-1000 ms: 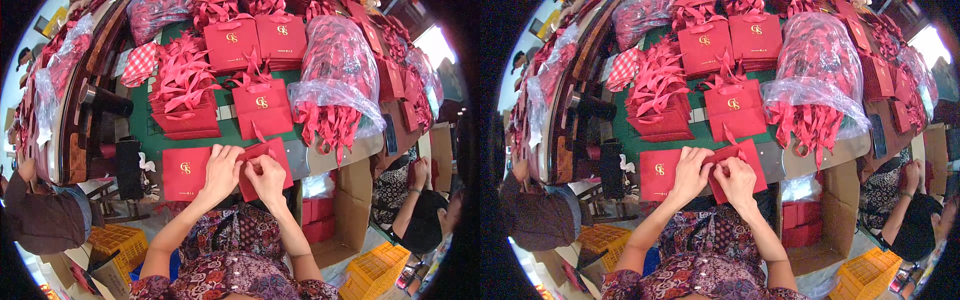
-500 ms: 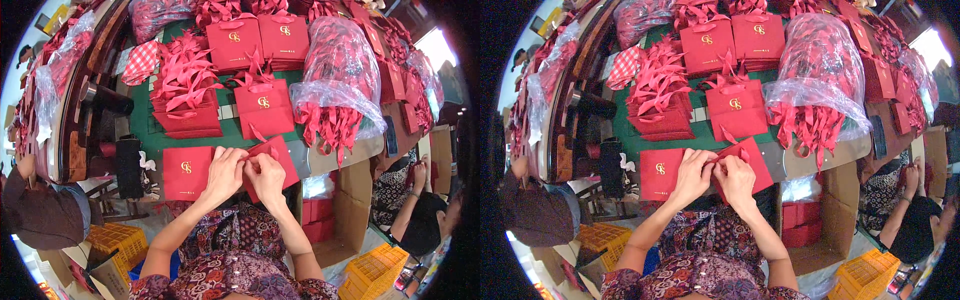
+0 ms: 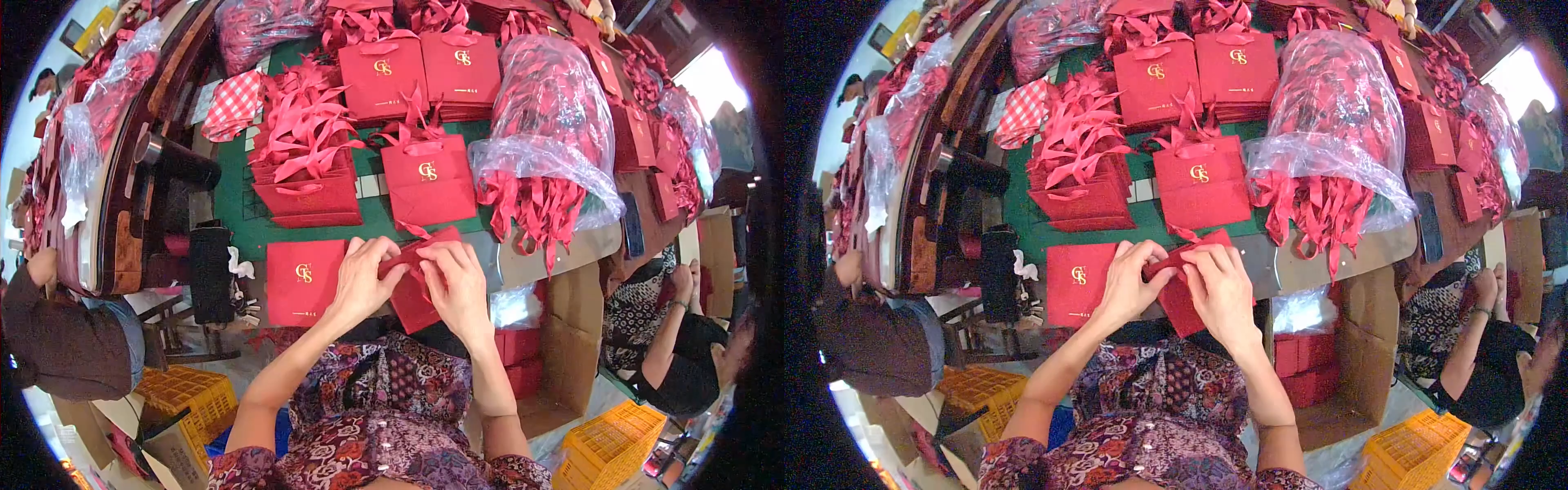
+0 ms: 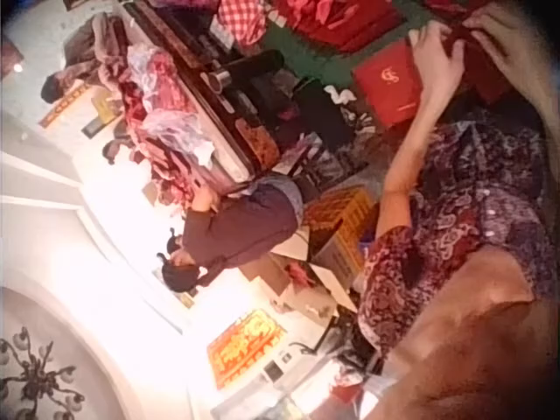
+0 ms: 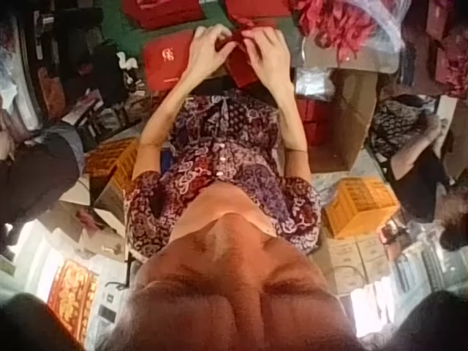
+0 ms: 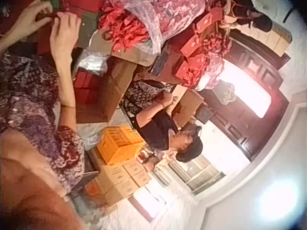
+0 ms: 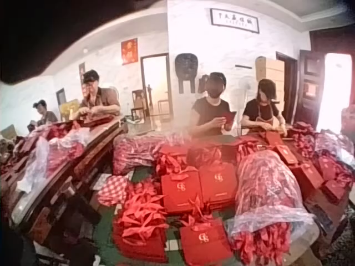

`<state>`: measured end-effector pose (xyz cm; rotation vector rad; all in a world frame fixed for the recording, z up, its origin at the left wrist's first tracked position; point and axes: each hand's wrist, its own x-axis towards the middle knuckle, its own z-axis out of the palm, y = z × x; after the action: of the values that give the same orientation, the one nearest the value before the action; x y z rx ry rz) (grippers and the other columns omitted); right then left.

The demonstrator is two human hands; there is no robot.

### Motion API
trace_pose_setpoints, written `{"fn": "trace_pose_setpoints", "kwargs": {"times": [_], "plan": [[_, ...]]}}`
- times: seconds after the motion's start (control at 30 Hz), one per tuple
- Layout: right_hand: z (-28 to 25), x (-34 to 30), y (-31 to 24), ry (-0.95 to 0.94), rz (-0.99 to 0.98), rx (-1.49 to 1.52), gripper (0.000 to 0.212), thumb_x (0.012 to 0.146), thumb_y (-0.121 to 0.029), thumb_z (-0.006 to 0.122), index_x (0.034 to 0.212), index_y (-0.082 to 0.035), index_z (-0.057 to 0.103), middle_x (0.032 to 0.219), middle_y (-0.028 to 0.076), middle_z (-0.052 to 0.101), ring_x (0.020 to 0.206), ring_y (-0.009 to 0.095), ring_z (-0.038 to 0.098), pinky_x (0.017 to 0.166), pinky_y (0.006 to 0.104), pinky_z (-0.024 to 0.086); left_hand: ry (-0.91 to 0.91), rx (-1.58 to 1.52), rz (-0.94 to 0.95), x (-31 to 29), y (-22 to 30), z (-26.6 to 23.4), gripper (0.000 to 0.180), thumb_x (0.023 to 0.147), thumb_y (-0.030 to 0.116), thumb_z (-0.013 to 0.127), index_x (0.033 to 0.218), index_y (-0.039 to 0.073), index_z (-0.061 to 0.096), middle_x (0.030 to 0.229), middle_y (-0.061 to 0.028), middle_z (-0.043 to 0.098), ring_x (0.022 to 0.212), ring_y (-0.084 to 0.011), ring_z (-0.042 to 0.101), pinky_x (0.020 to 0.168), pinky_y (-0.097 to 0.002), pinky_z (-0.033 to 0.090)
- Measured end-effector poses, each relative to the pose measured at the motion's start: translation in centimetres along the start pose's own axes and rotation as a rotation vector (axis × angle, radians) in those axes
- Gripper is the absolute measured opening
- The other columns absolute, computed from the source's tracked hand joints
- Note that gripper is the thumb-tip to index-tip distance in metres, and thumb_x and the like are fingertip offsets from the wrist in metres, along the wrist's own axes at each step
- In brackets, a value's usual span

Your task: The person picks up a red gift bag and threads a red ribbon through the holes at the top, tying it into a bow before placing it on a stack and repeating the process.

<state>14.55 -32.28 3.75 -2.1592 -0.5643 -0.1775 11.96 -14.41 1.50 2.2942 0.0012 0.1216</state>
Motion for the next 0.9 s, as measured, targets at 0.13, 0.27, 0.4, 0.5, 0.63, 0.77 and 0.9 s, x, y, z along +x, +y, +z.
{"fn": "trace_pose_setpoints", "kwargs": {"times": [0.13, 0.27, 0.4, 0.5, 0.63, 0.77, 0.9], "plan": [[-0.2, 1.0, 1.1, -0.036, -0.065, -0.112, 0.011, 0.086, -0.008, 0.068, 0.096, -0.005, 0.068, 0.096, 0.009, 0.064, 0.094, 0.032, 0.058, 0.082, 0.0427, 0.046, -0.055, -0.032, 0.048, -0.2, 0.8, -0.1, 0.021, 0.076, 0.011, 0.078, 0.091, 0.006, 0.064, 0.084, -0.0068, 0.066, 0.084, -0.0275, 0.056, 0.074, -0.0386, 0.048], [-0.6, 1.0, 2.7, -0.175, -0.082, -0.139, 0.006, 0.085, -0.011, 0.066, 0.09, -0.008, 0.067, 0.088, 0.007, 0.06, 0.09, 0.03, 0.055, 0.078, 0.0421, 0.041, -0.045, -0.014, 0.164, -0.7, 1.2, -0.5, 0.017, 0.076, 0.007, 0.076, 0.09, 0.008, 0.065, 0.087, -0.0053, 0.065, 0.089, -0.0292, 0.055, 0.078, -0.0397, 0.049], [-1.1, 1.0, 4.8, -0.421, -0.025, 0.118, 0.01, 0.089, -0.016, 0.065, 0.089, -0.008, 0.07, 0.086, 0.01, 0.06, 0.092, 0.029, 0.058, 0.082, 0.0417, 0.044, -0.02, -0.014, 0.306, -0.6, 1.5, -0.6, 0.014, 0.075, 0.007, 0.077, 0.088, 0.01, 0.071, 0.084, -0.004, 0.065, 0.085, -0.026, 0.056, 0.076, -0.0359, 0.049], [-1.2, 1.3, 5.0, -0.483, 0.017, 0.356, 0.015, 0.091, -0.016, 0.066, 0.094, -0.003, 0.073, 0.08, 0.009, 0.061, 0.086, 0.026, 0.06, 0.079, 0.0369, 0.047, -0.042, -0.005, 0.404, -0.6, 1.6, -0.6, 0.015, 0.075, 0.006, 0.076, 0.089, 0.01, 0.072, 0.085, -0.0033, 0.064, 0.087, -0.0248, 0.057, 0.075, -0.0354, 0.051], [-1.1, 1.3, 5.4, -0.476, 0.091, 0.447, 0.013, 0.09, -0.014, 0.069, 0.092, -0.002, 0.073, 0.079, 0.009, 0.062, 0.084, 0.022, 0.06, 0.077, 0.0348, 0.047, -0.061, 0.027, 0.489, -0.4, 1.7, -0.6, 0.016, 0.075, 0.005, 0.075, 0.09, 0.009, 0.071, 0.088, -0.0031, 0.062, 0.089, -0.0233, 0.058, 0.074, -0.0351, 0.052], [-0.6, 1.4, 5.6, -0.511, 0.233, 0.567, 0.01, 0.09, -0.009, 0.069, 0.09, 0.0, 0.074, 0.08, 0.004, 0.063, 0.08, 0.013, 0.057, 0.073, 0.0299, 0.045, -0.088, 0.057, 0.508, -0.4, 1.7, -0.4, 0.016, 0.076, 0.004, 0.074, 0.091, 0.009, 0.071, 0.091, -0.0044, 0.06, 0.089, -0.0242, 0.058, 0.074, -0.0355, 0.052], [1.2, 1.0, 5.9, -0.344, 0.358, 0.669, 0.011, 0.088, -0.009, 0.07, 0.087, 0.001, 0.074, 0.081, 0.004, 0.064, 0.078, 0.011, 0.058, 0.071, 0.0274, 0.046, -0.037, -0.023, 0.415, 0.2, 1.8, -0.4, 0.015, 0.079, 0.004, 0.076, 0.092, 0.008, 0.071, 0.088, -0.0068, 0.06, 0.085, -0.0268, 0.057, 0.073, -0.0361, 0.05]]}}
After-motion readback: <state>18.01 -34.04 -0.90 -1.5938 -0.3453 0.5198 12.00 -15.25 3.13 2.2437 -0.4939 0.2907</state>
